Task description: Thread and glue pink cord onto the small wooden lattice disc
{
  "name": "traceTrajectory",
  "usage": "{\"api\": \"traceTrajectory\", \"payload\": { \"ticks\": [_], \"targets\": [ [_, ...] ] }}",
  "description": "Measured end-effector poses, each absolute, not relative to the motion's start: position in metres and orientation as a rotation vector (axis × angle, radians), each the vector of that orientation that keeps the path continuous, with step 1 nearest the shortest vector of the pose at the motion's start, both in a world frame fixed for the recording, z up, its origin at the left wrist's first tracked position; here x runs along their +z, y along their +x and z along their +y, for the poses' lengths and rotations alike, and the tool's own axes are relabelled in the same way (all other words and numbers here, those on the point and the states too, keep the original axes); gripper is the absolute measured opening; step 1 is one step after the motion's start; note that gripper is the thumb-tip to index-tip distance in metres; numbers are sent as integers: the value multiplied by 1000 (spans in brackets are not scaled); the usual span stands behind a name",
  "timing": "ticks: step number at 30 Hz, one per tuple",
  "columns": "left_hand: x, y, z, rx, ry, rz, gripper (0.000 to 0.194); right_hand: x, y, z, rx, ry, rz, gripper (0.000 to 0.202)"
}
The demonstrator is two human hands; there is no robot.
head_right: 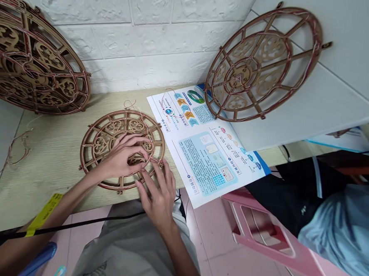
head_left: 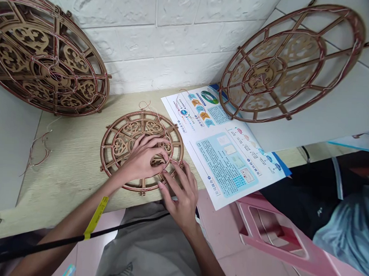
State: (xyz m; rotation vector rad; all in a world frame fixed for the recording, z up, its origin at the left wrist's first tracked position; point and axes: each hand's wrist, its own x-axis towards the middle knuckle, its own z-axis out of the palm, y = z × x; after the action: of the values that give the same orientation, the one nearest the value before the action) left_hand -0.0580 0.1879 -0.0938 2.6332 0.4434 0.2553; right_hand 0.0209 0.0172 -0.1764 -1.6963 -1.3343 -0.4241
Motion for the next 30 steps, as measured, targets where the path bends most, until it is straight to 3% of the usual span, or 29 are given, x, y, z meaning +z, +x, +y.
{"api": "traceTrajectory", "payload": {
  "ticks": [18,30],
  "targets": [
    [-88,-60,199,101,2577,378,12,-178,21,17,-423,-1688,-1311,33],
    [-92,-57,193,201,2545,406,6,-174,23,14,-339,-1728,-1327,33]
  ]
}}
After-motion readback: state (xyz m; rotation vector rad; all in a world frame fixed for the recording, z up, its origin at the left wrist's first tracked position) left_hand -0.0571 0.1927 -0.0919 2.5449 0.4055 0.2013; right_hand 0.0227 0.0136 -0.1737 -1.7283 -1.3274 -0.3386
